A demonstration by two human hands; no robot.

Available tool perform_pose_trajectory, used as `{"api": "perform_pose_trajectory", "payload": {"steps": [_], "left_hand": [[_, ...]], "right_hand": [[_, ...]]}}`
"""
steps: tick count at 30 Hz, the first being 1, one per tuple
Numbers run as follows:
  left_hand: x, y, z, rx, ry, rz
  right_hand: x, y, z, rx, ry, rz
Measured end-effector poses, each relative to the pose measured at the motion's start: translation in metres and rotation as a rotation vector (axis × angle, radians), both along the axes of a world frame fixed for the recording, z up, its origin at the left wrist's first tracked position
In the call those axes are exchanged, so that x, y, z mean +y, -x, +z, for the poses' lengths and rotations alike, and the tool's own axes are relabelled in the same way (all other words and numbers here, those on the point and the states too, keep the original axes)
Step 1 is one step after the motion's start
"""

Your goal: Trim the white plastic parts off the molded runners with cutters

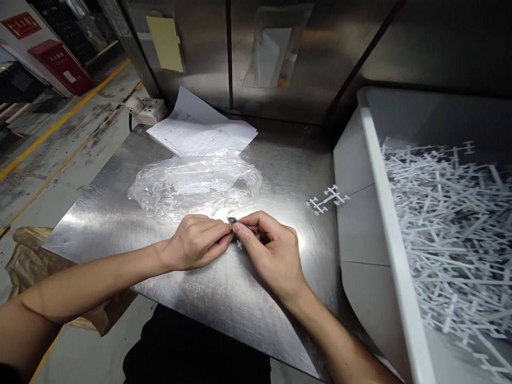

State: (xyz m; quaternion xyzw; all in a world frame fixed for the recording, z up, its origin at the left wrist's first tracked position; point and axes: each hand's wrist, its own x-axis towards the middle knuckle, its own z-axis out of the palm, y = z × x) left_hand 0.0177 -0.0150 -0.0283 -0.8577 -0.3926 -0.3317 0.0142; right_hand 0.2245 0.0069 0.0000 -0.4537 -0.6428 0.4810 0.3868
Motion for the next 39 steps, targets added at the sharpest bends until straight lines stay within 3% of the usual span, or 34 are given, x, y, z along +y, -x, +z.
{"api": "perform_pose_trajectory", "payload": {"steps": [12, 19, 24, 39], "left_hand": [[0.000, 0.004, -0.003, -0.001, 0.073, -0.009], [0.003, 0.008, 0.005, -0.119, 0.103, 0.035], [0.006, 0.010, 0.011, -0.235, 0.174, 0.020], [0.007, 0.012, 0.014, -0.277, 0.128, 0.011]], "right_hand": [[0.010, -0.002, 0.000, 0.004, 0.134, -0.025], [0.015, -0.010, 0.003, 0.081, 0.048, -0.078], [0.014, -0.012, 0.002, 0.092, 0.004, -0.020], [0.010, -0.012, 0.007, -0.146, -0.267, 0.036]]}}
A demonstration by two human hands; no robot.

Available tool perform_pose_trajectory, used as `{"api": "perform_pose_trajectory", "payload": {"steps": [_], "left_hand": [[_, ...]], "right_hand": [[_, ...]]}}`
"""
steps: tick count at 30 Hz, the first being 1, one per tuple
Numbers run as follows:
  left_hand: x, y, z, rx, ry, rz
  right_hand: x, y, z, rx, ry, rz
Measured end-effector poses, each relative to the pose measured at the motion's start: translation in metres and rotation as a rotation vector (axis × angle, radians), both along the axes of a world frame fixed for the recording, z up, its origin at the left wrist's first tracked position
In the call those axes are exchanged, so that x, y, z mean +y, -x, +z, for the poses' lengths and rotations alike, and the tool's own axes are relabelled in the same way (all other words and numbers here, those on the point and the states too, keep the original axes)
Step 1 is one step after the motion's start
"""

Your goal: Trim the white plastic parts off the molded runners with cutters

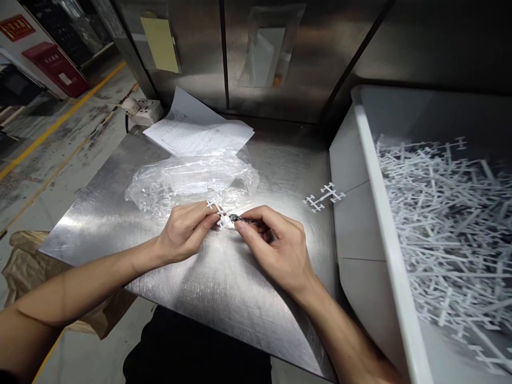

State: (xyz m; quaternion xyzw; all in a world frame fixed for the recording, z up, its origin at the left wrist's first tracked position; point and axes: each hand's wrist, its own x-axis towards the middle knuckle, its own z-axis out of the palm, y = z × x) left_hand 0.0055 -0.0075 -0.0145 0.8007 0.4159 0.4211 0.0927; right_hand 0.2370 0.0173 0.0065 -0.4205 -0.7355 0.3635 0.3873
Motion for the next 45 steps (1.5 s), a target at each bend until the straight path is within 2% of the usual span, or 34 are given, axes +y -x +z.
{"api": "perform_pose_trajectory", "payload": {"steps": [8, 16, 23, 30, 33, 39, 45], "left_hand": [[0.001, 0.001, 0.002, 0.021, -0.015, -0.008], [0.000, 0.001, 0.001, 0.033, 0.012, -0.021], [-0.002, 0.001, 0.001, 0.025, 0.061, -0.023], [-0.004, 0.001, -0.003, 0.034, 0.225, 0.044], [-0.005, 0.001, -0.004, 0.066, 0.268, 0.067], [-0.004, 0.002, -0.001, 0.063, 0.297, 0.087], [-0.004, 0.003, -0.001, 0.060, 0.217, 0.080]], "right_hand": [[-0.001, -0.004, -0.001, -0.031, -0.122, 0.035], [0.000, -0.003, -0.006, -0.031, -0.142, 0.034], [-0.002, 0.000, -0.007, 0.017, -0.060, 0.000], [-0.001, 0.007, -0.011, 0.080, 0.266, -0.029], [-0.001, 0.007, -0.013, 0.086, 0.338, -0.035], [0.001, 0.004, -0.007, 0.101, 0.281, -0.039], [-0.002, 0.002, 0.001, 0.116, 0.202, 0.002]]}}
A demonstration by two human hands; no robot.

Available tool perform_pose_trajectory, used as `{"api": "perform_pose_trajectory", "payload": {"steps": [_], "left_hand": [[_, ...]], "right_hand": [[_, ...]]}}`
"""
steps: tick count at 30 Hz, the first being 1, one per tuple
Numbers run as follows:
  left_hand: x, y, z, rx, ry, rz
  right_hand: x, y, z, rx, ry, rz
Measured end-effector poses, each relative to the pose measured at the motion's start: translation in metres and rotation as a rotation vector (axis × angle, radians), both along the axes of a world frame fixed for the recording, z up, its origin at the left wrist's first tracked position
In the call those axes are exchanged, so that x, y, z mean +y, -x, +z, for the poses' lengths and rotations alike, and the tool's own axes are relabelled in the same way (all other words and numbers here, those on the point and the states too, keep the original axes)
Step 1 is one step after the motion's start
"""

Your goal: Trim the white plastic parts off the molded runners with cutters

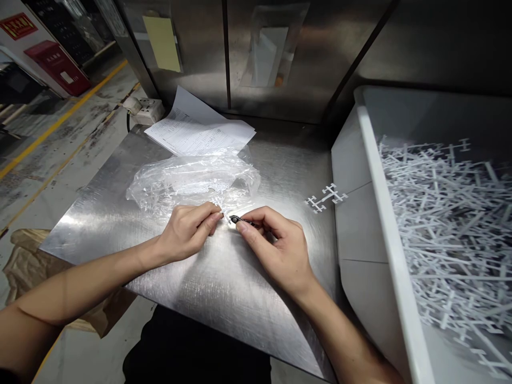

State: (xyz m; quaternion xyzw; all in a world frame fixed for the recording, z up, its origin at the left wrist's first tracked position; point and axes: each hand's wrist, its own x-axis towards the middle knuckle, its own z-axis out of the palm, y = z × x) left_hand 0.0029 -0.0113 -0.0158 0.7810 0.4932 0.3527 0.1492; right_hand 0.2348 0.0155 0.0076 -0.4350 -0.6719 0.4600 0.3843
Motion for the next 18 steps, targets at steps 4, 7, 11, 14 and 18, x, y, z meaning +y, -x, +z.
{"api": "perform_pose_trajectory", "payload": {"steps": [4, 7, 11, 14, 18], "left_hand": [[-0.0002, -0.0004, -0.0005, 0.004, -0.025, -0.001], [-0.0003, -0.0005, -0.0004, 0.010, -0.026, 0.001], [0.0001, -0.0003, -0.0011, 0.036, -0.064, 0.003], [0.0003, -0.0003, -0.0022, 0.047, -0.091, 0.005], [0.0002, -0.0006, -0.0029, 0.056, -0.102, 0.002]], "right_hand": [[-0.0008, 0.0009, 0.0005, -0.020, -0.025, 0.024], [-0.0009, 0.0014, 0.0013, -0.029, -0.037, 0.047], [-0.0019, 0.0016, 0.0036, -0.046, -0.043, 0.061], [-0.0022, 0.0014, 0.0042, -0.060, -0.057, 0.053], [-0.0014, 0.0008, 0.0032, -0.077, -0.071, 0.052]]}}
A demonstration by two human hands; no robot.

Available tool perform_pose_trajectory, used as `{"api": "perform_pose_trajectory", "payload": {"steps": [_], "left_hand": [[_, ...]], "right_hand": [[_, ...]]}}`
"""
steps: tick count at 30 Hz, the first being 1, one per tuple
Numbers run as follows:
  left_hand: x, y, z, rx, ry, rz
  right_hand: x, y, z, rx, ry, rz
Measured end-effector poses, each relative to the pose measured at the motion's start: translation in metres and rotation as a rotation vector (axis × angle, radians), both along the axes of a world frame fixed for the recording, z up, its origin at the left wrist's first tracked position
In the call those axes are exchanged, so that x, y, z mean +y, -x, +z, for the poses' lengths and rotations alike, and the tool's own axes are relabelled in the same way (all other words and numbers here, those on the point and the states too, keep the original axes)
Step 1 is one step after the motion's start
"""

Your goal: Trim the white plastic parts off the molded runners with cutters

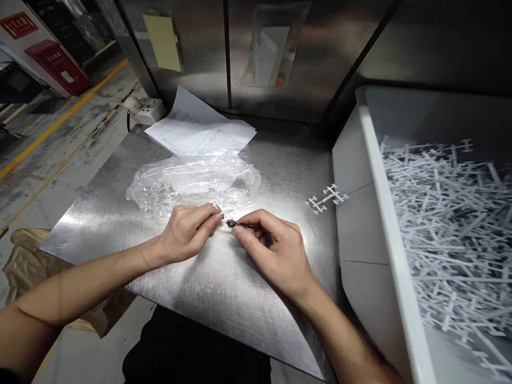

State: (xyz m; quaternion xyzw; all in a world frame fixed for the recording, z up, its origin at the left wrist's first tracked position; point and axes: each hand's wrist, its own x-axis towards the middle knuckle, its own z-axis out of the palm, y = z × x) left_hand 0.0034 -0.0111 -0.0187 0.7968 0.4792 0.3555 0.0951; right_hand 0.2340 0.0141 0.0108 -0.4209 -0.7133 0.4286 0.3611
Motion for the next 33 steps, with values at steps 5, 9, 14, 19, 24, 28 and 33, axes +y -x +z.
{"api": "perform_pose_trajectory", "payload": {"steps": [5, 9, 14, 19, 24, 28, 33], "left_hand": [[0.000, 0.000, 0.000, 0.011, -0.025, 0.007], [0.000, 0.000, 0.000, 0.004, -0.022, 0.017], [0.000, 0.000, 0.001, -0.034, 0.049, 0.029], [-0.001, -0.001, 0.001, -0.049, 0.190, 0.053], [-0.001, -0.001, 0.002, -0.066, 0.259, 0.054], [0.000, -0.001, 0.003, -0.103, 0.271, 0.025], [0.000, -0.001, 0.004, -0.225, 0.233, -0.107]], "right_hand": [[0.001, 0.000, -0.002, 0.020, 0.024, 0.012], [0.001, 0.002, -0.004, 0.069, 0.105, 0.007], [-0.002, 0.007, -0.008, 0.133, 0.237, -0.012], [-0.004, 0.009, -0.014, 0.181, 0.341, -0.045], [-0.005, 0.009, -0.012, 0.205, 0.385, -0.065], [-0.004, 0.006, -0.011, 0.240, 0.329, -0.093], [0.001, 0.001, -0.015, 0.311, 0.216, -0.206]]}}
